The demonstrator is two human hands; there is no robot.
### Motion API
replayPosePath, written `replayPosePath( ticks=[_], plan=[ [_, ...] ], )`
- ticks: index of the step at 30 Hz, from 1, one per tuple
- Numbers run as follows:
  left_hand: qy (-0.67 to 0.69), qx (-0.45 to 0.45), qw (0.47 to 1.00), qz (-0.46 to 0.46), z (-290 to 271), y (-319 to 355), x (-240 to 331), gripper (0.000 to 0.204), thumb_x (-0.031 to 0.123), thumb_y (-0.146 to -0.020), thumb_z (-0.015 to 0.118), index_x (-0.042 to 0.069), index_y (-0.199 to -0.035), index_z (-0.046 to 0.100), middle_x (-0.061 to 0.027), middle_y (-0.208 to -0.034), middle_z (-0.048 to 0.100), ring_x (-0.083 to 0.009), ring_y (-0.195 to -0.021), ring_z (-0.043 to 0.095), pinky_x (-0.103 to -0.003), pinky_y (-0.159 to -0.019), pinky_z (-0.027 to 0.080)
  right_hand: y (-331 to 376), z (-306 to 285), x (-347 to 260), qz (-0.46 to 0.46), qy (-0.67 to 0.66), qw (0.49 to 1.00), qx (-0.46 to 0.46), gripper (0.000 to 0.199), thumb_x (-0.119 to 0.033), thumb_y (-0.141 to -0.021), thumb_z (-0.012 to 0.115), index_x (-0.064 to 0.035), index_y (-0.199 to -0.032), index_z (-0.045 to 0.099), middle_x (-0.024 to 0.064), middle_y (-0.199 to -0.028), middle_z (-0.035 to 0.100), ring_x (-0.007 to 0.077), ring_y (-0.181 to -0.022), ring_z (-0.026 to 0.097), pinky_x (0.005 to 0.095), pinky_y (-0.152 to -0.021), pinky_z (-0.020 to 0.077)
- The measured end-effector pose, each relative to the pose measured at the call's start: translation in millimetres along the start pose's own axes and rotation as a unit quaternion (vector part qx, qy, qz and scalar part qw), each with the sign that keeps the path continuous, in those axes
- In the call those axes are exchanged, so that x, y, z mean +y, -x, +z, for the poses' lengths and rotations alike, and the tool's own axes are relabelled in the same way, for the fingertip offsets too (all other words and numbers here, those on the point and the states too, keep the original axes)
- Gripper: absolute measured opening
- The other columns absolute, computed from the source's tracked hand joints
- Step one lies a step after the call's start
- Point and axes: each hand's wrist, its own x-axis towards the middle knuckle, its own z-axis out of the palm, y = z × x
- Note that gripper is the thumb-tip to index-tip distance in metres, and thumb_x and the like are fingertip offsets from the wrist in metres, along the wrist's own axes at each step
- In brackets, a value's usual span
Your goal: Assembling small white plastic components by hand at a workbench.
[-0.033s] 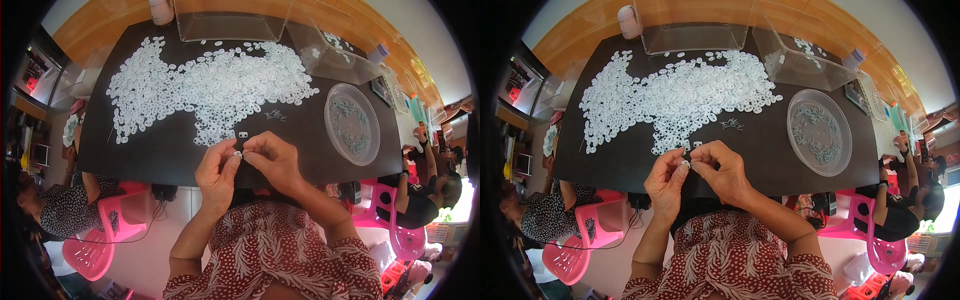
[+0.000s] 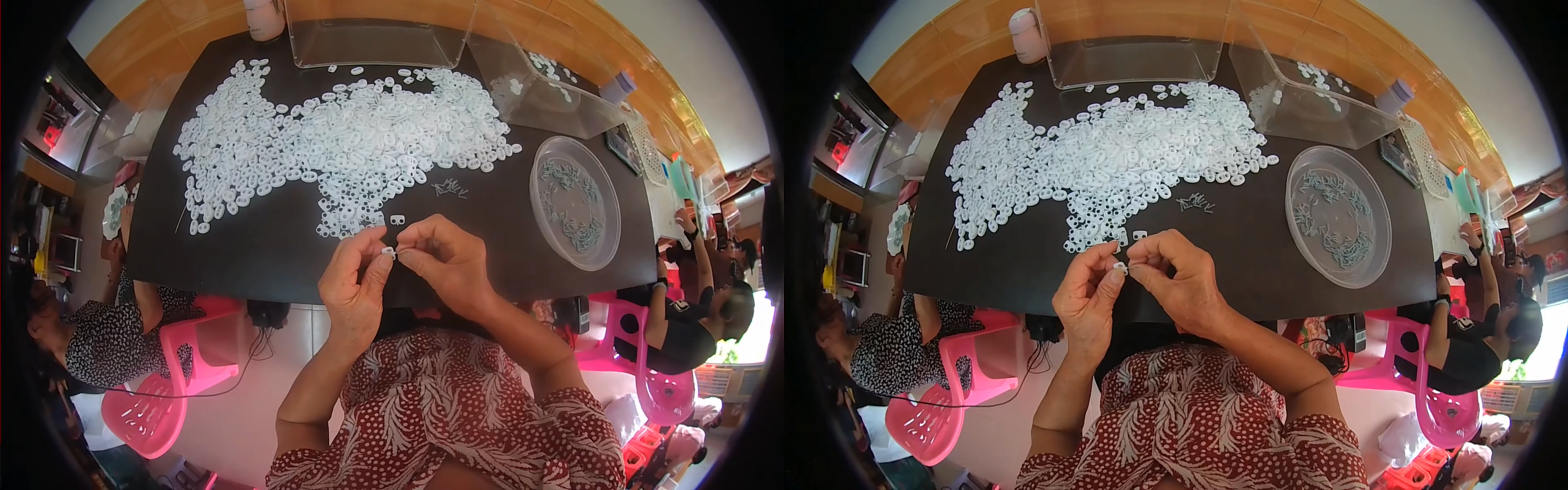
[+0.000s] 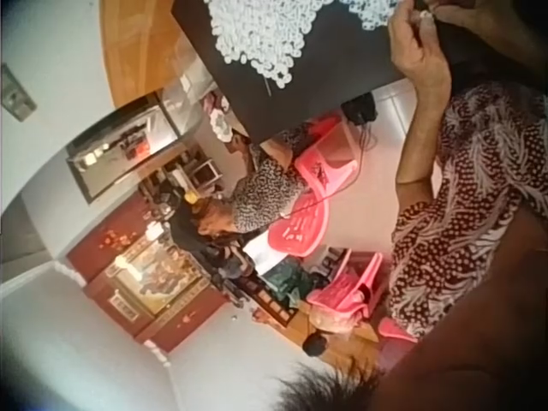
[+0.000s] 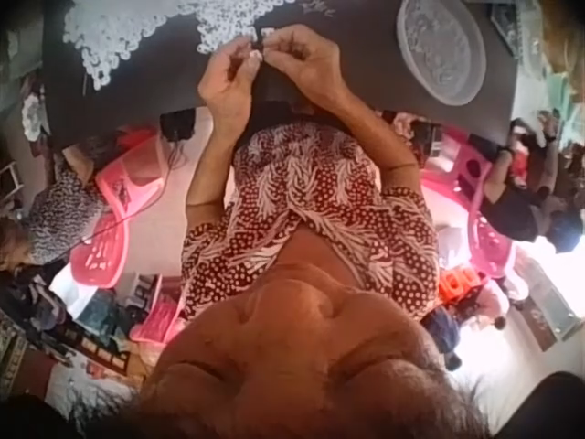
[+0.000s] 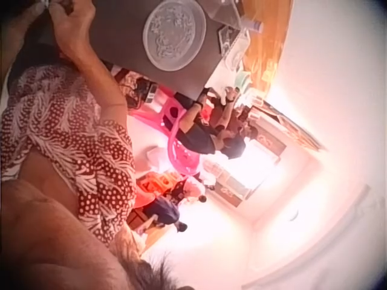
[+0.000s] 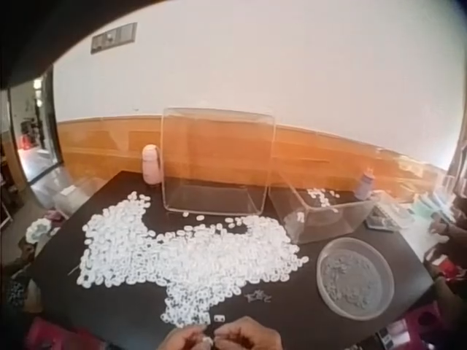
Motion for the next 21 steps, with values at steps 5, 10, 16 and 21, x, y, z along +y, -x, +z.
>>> replayPosePath(
  ticks=[5, 10, 16, 21],
  plan=[
    [-0.133, 0.007, 0.985, 0.105, 0.1, -5.1, 9.1, 0.024, -0.003, -0.083, 0.065, -0.001, -0.107, 0.062, -0.0069, -0.08, 0.058, -0.0149, -0.07, 0.056, -0.026, -0.063, 0.046, -0.5, -0.8, -1.8, -0.007, 0.035, 0.999, -0.007, 0.016, 0.002, -0.08, 0.068, -0.0018, -0.094, 0.063, 0.0018, -0.083, 0.06, 0.0063, -0.071, 0.054, 0.0225, -0.063, 0.0465],
    [-0.188, 0.0, 0.969, 0.16, 0.3, -5.8, 10.1, 0.025, -0.006, -0.081, 0.064, -0.001, -0.106, 0.062, -0.0089, -0.078, 0.058, -0.0194, -0.068, 0.056, -0.029, -0.06, 0.046, 1.2, -0.9, -2.5, 0.007, 0.039, 0.999, -0.023, 0.014, 0.001, -0.08, 0.067, -0.0011, -0.094, 0.063, 0.0023, -0.084, 0.061, 0.0057, -0.069, 0.053, 0.0222, -0.061, 0.0464],
    [-0.124, 0.031, 0.987, 0.1, 2.1, 0.1, 3.5, 0.024, -0.005, -0.083, 0.065, -0.001, -0.106, 0.062, -0.0068, -0.079, 0.058, -0.0153, -0.069, 0.056, -0.026, -0.062, 0.046, 5.0, 5.9, -4.7, 0.018, -0.024, 1.0, 0.003, 0.013, 0.001, -0.082, 0.067, -0.0005, -0.094, 0.063, 0.0033, -0.085, 0.061, 0.007, -0.074, 0.056, 0.0231, -0.066, 0.0473],
    [-0.056, 0.031, 0.997, 0.042, -2.3, 3.6, -3.7, 0.026, 0.002, -0.088, 0.064, -0.003, -0.113, 0.059, 0.0002, -0.087, 0.058, -0.0052, -0.076, 0.052, -0.018, -0.07, 0.044, 4.5, 7.2, -9.5, -0.007, 0.032, 0.999, -0.004, 0.012, 0.001, -0.082, 0.066, -0.0003, -0.094, 0.064, 0.0043, -0.086, 0.06, 0.0089, -0.077, 0.057, 0.0241, -0.068, 0.0476]
  ],
)
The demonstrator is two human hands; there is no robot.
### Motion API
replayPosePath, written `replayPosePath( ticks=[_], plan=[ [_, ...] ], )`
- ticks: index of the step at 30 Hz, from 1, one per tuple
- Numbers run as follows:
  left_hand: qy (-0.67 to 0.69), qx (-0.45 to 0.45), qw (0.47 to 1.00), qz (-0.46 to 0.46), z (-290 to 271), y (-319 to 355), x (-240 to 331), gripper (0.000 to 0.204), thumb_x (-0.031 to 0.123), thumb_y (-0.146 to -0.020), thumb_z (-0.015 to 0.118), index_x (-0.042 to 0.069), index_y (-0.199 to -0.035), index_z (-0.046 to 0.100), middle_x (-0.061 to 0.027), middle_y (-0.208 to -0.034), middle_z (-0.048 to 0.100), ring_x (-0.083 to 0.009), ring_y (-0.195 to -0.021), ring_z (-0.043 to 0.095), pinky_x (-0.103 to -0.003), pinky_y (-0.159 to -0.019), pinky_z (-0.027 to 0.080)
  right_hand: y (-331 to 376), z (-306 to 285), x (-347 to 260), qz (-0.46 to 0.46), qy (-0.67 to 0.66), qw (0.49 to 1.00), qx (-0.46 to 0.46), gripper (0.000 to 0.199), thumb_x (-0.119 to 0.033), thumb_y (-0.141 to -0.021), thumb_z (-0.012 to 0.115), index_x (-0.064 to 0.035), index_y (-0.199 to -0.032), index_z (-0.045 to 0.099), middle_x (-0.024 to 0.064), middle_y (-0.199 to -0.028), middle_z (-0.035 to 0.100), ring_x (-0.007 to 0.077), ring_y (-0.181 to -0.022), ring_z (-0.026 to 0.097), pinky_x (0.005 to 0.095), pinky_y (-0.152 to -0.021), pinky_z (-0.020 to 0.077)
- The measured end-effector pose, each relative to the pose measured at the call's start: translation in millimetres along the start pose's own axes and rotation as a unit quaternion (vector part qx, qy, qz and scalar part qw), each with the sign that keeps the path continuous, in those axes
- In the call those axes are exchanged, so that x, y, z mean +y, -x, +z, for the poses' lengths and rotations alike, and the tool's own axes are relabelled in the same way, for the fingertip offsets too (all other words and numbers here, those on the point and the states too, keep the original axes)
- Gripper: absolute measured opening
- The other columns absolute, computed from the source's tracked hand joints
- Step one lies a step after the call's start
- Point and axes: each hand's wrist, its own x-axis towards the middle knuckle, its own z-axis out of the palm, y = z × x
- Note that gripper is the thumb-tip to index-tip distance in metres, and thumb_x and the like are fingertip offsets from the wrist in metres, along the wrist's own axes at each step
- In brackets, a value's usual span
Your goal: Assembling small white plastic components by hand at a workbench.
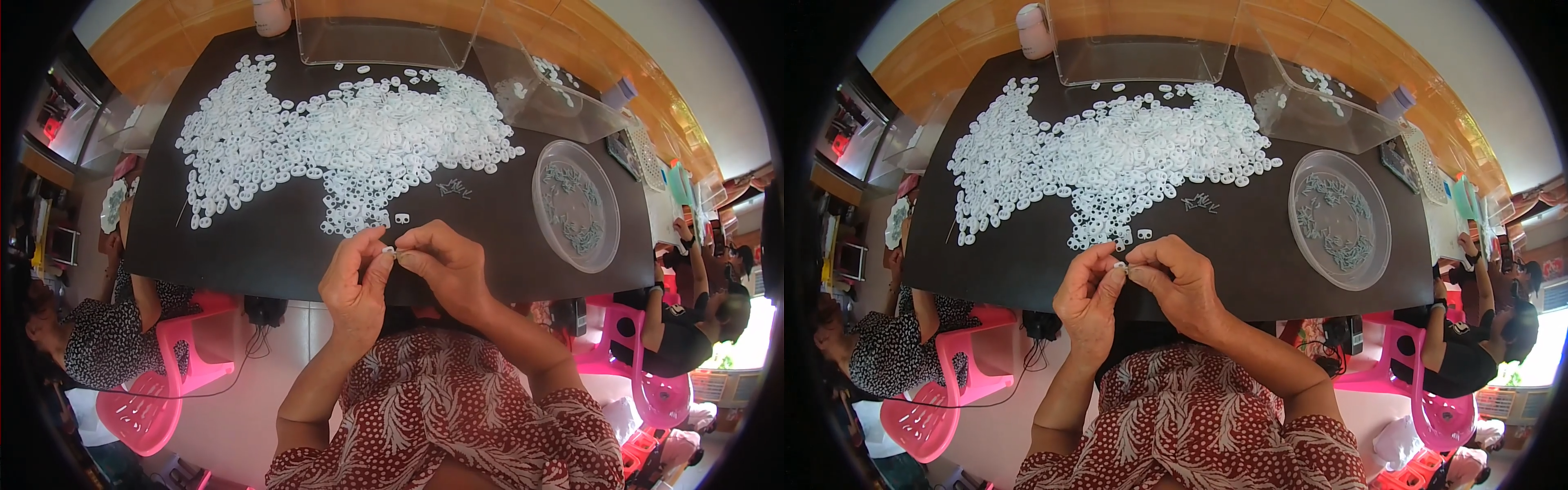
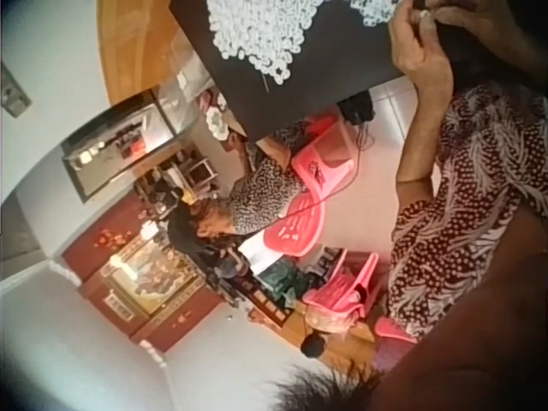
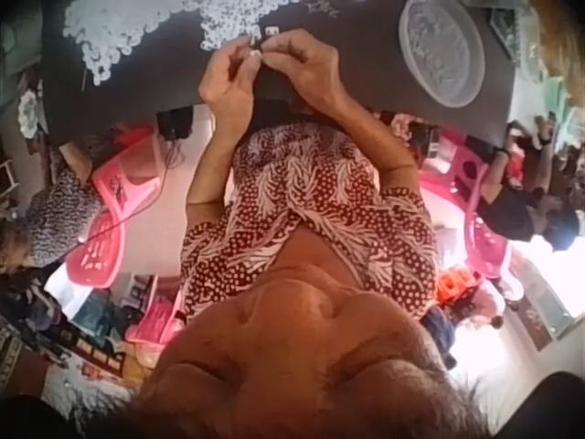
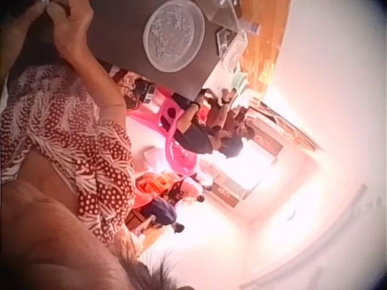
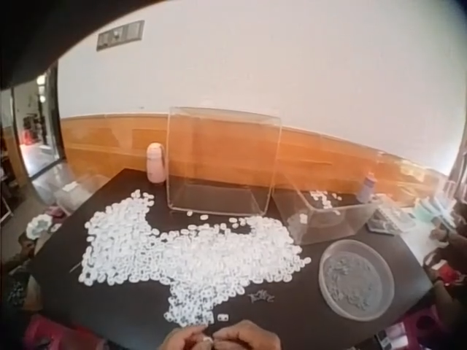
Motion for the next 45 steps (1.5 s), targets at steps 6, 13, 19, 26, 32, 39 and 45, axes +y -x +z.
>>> replayPosePath(
  ticks=[6, 13, 19, 26, 32, 39, 45],
  plan=[
    [0.0, 0.003, 1.0, 0.0, 1.2, 1.5, 2.8, 0.025, 0.002, -0.088, 0.064, -0.003, -0.112, 0.059, 0.0001, -0.087, 0.058, -0.0056, -0.076, 0.052, -0.018, -0.07, 0.044, -1.2, 0.9, 4.6, -0.048, 0.06, 0.997, 0.004, 0.011, 0.002, -0.08, 0.067, -0.0015, -0.09, 0.063, 0.0056, -0.08, 0.058, 0.0142, -0.071, 0.055, 0.0274, -0.063, 0.0455],
    [-0.089, 0.012, 0.991, 0.097, 5.7, -1.5, 4.9, 0.026, -0.006, -0.081, 0.065, -0.002, -0.105, 0.062, -0.008, -0.076, 0.057, -0.0176, -0.066, 0.055, -0.027, -0.059, 0.045, -2.4, 3.3, 1.8, -0.128, 0.155, 0.98, 0.008, 0.011, 0.005, -0.076, 0.063, -0.0031, -0.081, 0.057, 0.0072, -0.074, 0.054, 0.0242, -0.067, 0.051, 0.0351, -0.058, 0.0417],
    [-0.139, 0.006, 0.979, 0.148, 5.8, -1.6, 2.9, 0.027, -0.009, -0.078, 0.065, -0.002, -0.104, 0.061, -0.0087, -0.073, 0.054, -0.02, -0.062, 0.054, -0.029, -0.056, 0.044, -5.1, 0.4, 7.3, -0.183, 0.22, 0.958, -0.02, 0.013, 0.003, -0.074, 0.064, -0.0031, -0.08, 0.054, 0.0076, -0.073, 0.053, 0.0272, -0.066, 0.049, 0.0378, -0.056, 0.0402],
    [-0.003, -0.01, 1.0, 0.007, 4.8, 0.3, -5.2, 0.021, 0.005, -0.088, 0.065, -0.002, -0.108, 0.063, -0.0015, -0.084, 0.056, -0.0083, -0.072, 0.051, -0.021, -0.063, 0.044, -19.3, -13.7, -4.6, -0.219, 0.255, 0.94, -0.055, 0.005, -0.001, -0.077, 0.063, -0.0029, -0.079, 0.059, 0.0075, -0.074, 0.055, 0.0286, -0.067, 0.05, 0.0386, -0.058, 0.0414],
    [0.019, 0.004, 1.0, 0.015, 2.4, -2.4, -4.0, 0.018, 0.006, -0.089, 0.064, -0.002, -0.104, 0.067, -0.0012, -0.084, 0.054, -0.0068, -0.071, 0.052, -0.019, -0.063, 0.044, -76.2, -49.3, 16.8, -0.256, 0.421, 0.868, 0.061, 0.006, -0.007, -0.073, 0.068, -0.004, -0.076, 0.063, 0.0117, -0.073, 0.057, 0.0305, -0.074, 0.053, 0.0399, -0.065, 0.0428],
    [0.043, 0.012, 0.999, 0.003, 3.1, -2.2, -3.3, 0.016, 0.006, -0.088, 0.064, -0.002, -0.102, 0.067, -0.0012, -0.083, 0.054, -0.007, -0.07, 0.052, -0.019, -0.063, 0.044, -86.6, -40.1, 40.5, -0.238, 0.543, 0.803, 0.054, 0.01, -0.008, -0.072, 0.067, -0.0074, -0.07, 0.057, 0.0088, -0.073, 0.054, 0.0307, -0.076, 0.051, 0.0416, -0.064, 0.0418],
    [0.058, 0.022, 0.998, -0.025, 1.2, -4.7, -1.4, 0.014, 0.003, -0.089, 0.063, -0.002, -0.101, 0.067, -0.0021, -0.085, 0.056, -0.0078, -0.073, 0.05, -0.02, -0.066, 0.041, -91.1, -39.2, 37.5, -0.218, 0.485, 0.845, 0.054, 0.015, -0.003, -0.068, 0.069, -0.0062, -0.073, 0.055, 0.0091, -0.074, 0.054, 0.0308, -0.075, 0.051, 0.0409, -0.063, 0.0412]
  ],
)
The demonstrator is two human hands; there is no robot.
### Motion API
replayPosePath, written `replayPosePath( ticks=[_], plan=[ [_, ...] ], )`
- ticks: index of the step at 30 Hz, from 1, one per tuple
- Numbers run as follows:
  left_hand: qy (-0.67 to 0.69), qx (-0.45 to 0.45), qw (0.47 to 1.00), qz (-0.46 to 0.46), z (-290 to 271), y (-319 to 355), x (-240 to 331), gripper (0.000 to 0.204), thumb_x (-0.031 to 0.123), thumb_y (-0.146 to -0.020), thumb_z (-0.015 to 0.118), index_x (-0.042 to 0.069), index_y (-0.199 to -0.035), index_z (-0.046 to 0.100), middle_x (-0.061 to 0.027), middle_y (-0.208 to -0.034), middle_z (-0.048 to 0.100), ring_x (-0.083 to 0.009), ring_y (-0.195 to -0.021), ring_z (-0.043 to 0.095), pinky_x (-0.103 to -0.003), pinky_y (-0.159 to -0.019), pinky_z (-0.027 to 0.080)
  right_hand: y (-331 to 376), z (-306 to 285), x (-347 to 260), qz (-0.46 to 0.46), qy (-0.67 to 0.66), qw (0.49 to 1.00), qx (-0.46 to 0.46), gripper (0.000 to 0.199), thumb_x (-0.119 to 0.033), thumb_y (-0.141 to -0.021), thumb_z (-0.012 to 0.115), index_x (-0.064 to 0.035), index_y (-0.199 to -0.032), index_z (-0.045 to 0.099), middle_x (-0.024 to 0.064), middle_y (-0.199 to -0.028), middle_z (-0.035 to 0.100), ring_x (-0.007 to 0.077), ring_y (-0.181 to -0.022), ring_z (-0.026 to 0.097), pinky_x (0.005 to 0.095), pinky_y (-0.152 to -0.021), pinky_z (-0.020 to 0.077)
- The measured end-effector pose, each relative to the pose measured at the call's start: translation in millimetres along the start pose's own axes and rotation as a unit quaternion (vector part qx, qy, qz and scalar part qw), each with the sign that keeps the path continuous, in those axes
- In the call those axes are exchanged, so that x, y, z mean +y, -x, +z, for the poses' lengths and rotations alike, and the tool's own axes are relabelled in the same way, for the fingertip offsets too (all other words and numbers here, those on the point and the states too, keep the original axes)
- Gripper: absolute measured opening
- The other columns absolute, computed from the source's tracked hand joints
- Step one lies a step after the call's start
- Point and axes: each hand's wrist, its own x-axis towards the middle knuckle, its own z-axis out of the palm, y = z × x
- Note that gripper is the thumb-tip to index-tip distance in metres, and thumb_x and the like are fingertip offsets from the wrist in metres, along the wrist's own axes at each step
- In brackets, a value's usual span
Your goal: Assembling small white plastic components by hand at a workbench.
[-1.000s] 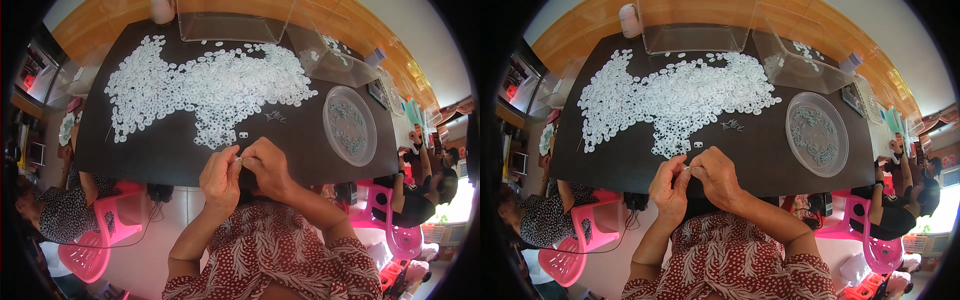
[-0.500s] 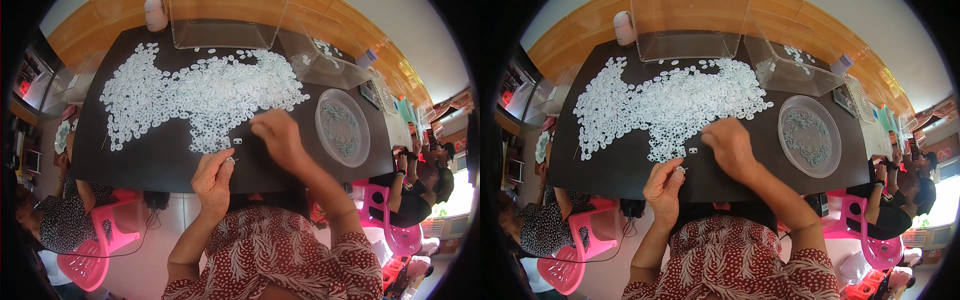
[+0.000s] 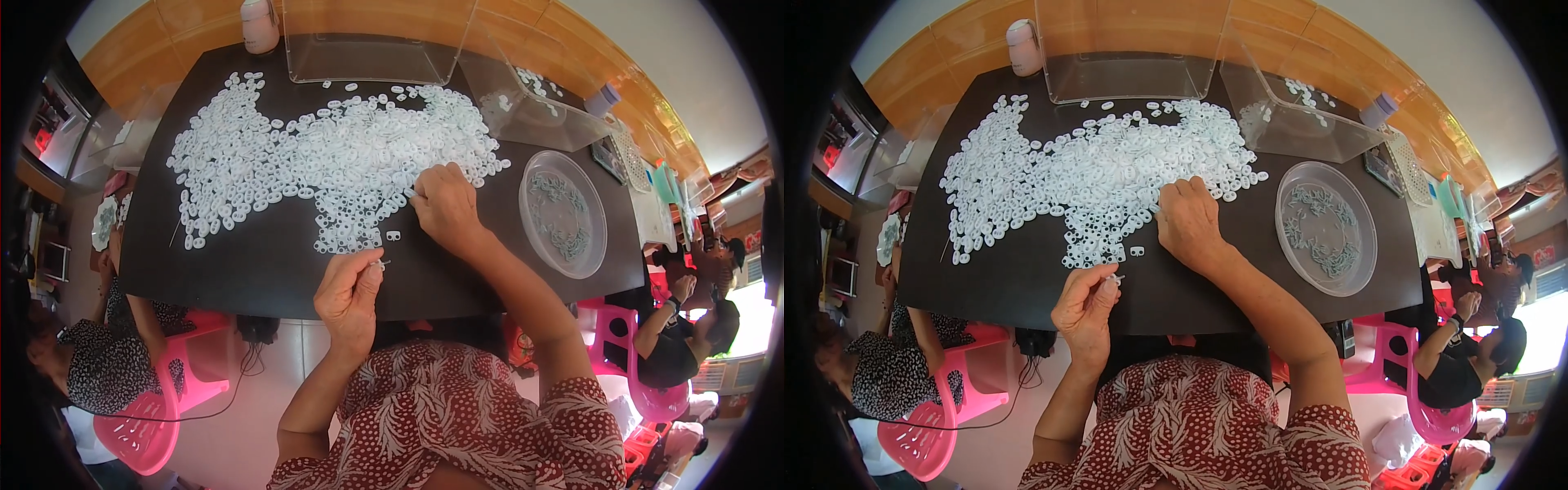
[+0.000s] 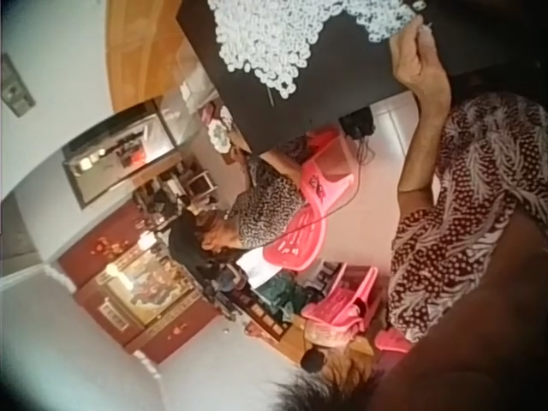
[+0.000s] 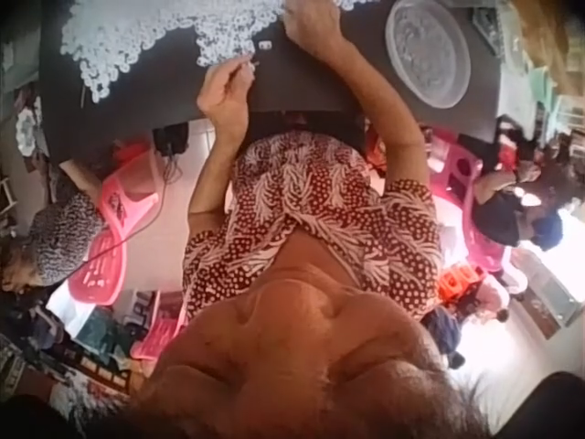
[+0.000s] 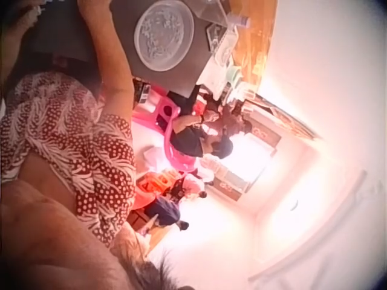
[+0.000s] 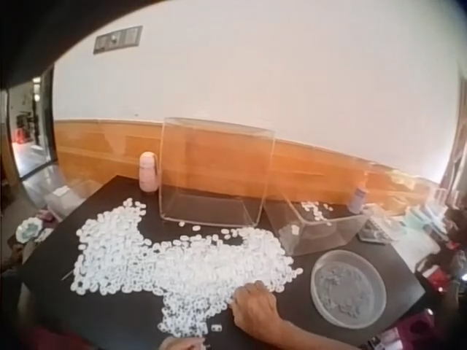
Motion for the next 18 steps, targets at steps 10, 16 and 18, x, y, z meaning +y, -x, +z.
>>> replayPosePath(
  ticks=[10, 16, 18],
  plan=[
    [0.092, 0.014, 0.994, -0.056, 6.6, -4.0, 3.2, 0.017, 0.003, -0.087, 0.065, -0.003, -0.102, 0.067, -0.0027, -0.087, 0.058, -0.0071, -0.069, 0.054, -0.02, -0.063, 0.046, 11.2, -45.7, -32.2, 0.125, -0.283, 0.949, -0.068, 0.017, -0.001, -0.074, 0.068, -0.0039, -0.089, 0.061, 0.0059, -0.074, 0.055, 0.0164, -0.066, 0.052, 0.0289, -0.061, 0.0434],
    [0.211, 0.022, 0.967, -0.139, 12.9, -7.0, 10.1, 0.015, 0.004, -0.088, 0.064, -0.004, -0.1, 0.064, -0.0066, -0.084, 0.062, -0.0105, -0.067, 0.057, -0.023, -0.06, 0.047, 30.8, -45.6, -36.8, 0.184, -0.501, 0.836, -0.125, 0.026, 0.0, -0.08, 0.065, -0.0045, -0.106, 0.065, -0.0051, -0.077, 0.053, 0.002, -0.068, 0.046, 0.0178, -0.061, 0.0396],
    [0.244, 0.045, 0.959, -0.134, 16.0, -5.9, 9.4, 0.014, 0.004, -0.089, 0.062, -0.005, -0.101, 0.061, -0.008, -0.085, 0.062, -0.0121, -0.067, 0.058, -0.025, -0.06, 0.048, 36.7, -42.9, -45.0, 0.201, -0.542, 0.807, -0.119, 0.026, 0.001, -0.081, 0.065, -0.0047, -0.106, 0.065, -0.006, -0.078, 0.053, 0.0015, -0.068, 0.046, 0.0176, -0.061, 0.0396]
  ],
)
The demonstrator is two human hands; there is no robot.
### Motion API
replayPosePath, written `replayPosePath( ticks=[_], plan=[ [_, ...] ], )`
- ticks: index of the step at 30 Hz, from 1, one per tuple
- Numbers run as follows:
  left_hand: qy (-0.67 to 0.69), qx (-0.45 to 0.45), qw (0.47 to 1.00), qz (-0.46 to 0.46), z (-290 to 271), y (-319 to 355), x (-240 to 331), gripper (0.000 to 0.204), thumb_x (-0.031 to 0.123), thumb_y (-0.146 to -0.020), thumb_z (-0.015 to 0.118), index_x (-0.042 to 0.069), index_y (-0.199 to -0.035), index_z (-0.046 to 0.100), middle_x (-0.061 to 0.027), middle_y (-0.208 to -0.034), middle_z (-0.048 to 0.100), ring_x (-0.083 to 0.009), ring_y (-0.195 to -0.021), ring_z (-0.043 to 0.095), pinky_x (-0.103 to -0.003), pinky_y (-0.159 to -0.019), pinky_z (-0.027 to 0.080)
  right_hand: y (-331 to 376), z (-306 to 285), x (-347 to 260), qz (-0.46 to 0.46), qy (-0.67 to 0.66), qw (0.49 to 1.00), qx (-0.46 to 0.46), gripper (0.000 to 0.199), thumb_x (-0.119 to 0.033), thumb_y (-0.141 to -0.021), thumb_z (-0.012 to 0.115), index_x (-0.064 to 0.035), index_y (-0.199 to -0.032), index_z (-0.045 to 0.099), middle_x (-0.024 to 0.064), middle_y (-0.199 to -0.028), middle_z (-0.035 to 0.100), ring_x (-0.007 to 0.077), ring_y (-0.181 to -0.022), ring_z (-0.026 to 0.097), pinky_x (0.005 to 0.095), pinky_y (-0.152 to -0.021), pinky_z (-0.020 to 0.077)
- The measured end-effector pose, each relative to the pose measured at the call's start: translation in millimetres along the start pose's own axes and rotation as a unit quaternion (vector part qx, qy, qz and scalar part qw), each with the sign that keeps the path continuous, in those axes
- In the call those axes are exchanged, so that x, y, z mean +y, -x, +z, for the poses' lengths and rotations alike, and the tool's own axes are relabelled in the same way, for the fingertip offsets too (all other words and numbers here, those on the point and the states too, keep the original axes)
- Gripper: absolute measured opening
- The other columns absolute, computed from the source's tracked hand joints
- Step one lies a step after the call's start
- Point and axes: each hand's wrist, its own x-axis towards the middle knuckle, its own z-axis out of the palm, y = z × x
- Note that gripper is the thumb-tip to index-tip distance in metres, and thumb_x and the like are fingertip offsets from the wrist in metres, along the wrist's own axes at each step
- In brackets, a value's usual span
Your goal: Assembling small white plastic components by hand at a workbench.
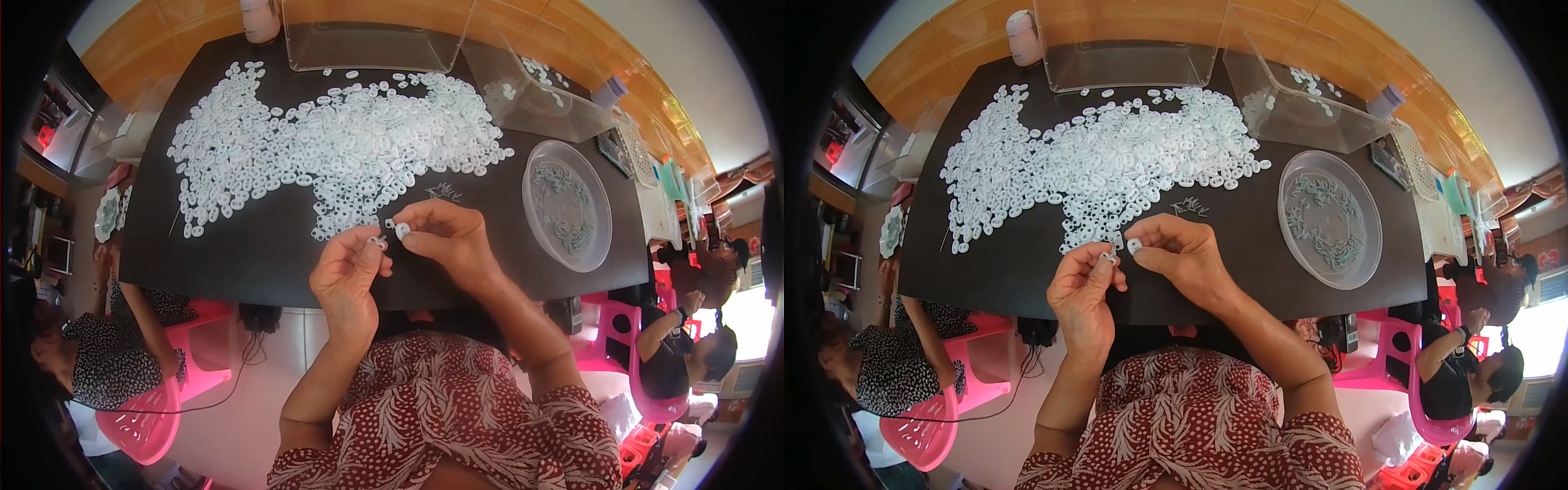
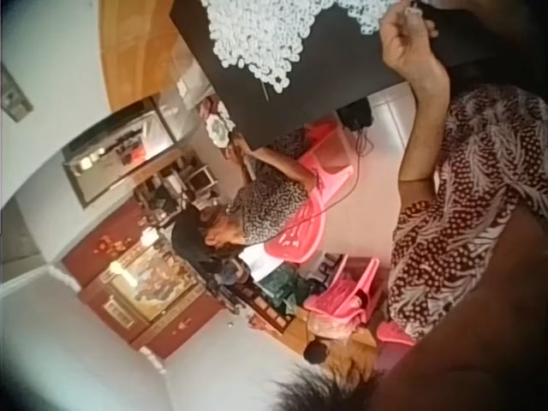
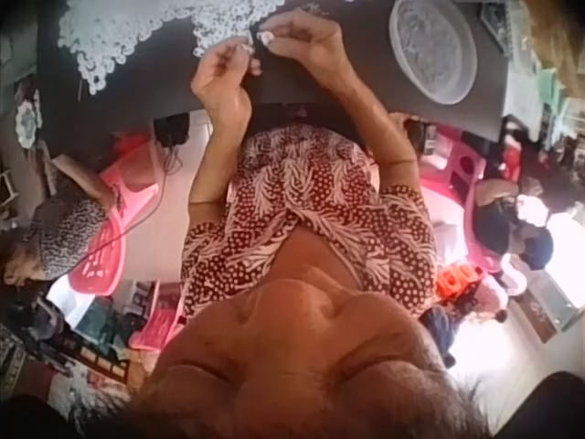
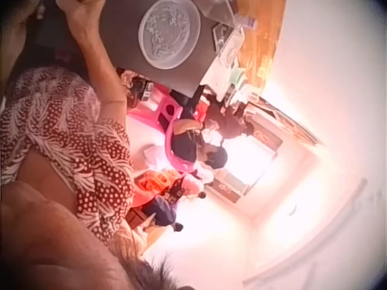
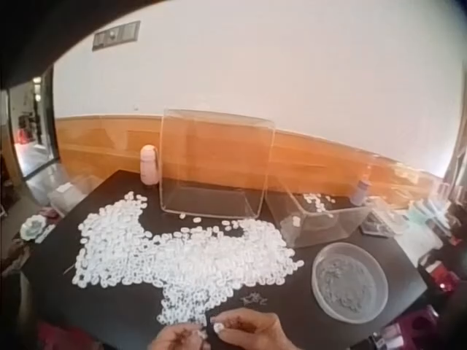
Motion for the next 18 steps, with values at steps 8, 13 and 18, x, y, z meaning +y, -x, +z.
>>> replayPosePath(
  ticks=[8, 13, 18],
  plan=[
    [0.035, 0.025, 0.999, 0.012, 5.1, 7.7, -8.1, 0.012, 0.003, -0.091, 0.059, -0.003, -0.101, 0.059, -0.0088, -0.086, 0.063, -0.0134, -0.074, 0.061, -0.027, -0.068, 0.053, 14.7, 30.8, -1.1, 0.096, -0.19, 0.97, 0.113, 0.012, 0.0, -0.085, 0.063, 0.0035, -0.096, 0.059, 0.0076, -0.083, 0.065, 0.0103, -0.073, 0.061, 0.0229, -0.067, 0.0497],
    [0.043, 0.041, 0.998, 0.021, 9.0, 8.5, -5.2, 0.009, 0.0, -0.091, 0.059, -0.003, -0.1, 0.058, -0.0092, -0.084, 0.064, -0.0154, -0.071, 0.061, -0.028, -0.07, 0.053, 21.9, 35.1, 4.7, 0.054, -0.212, 0.966, 0.135, 0.011, 0.0, -0.086, 0.062, 0.0028, -0.097, 0.059, 0.0086, -0.084, 0.066, 0.0114, -0.075, 0.063, 0.0239, -0.069, 0.0513],
    [0.044, 0.035, 0.998, 0.028, 6.0, 7.5, -2.1, 0.009, -0.001, -0.091, 0.058, -0.004, -0.1, 0.058, -0.0095, -0.085, 0.064, -0.0159, -0.073, 0.062, -0.029, -0.071, 0.053, 27.0, 36.4, 10.2, -0.043, -0.092, 0.986, 0.135, 0.013, 0.004, -0.086, 0.063, 0.0013, -0.098, 0.059, 0.0066, -0.085, 0.066, 0.0101, -0.079, 0.064, 0.0216, -0.069, 0.0506]
  ],
)
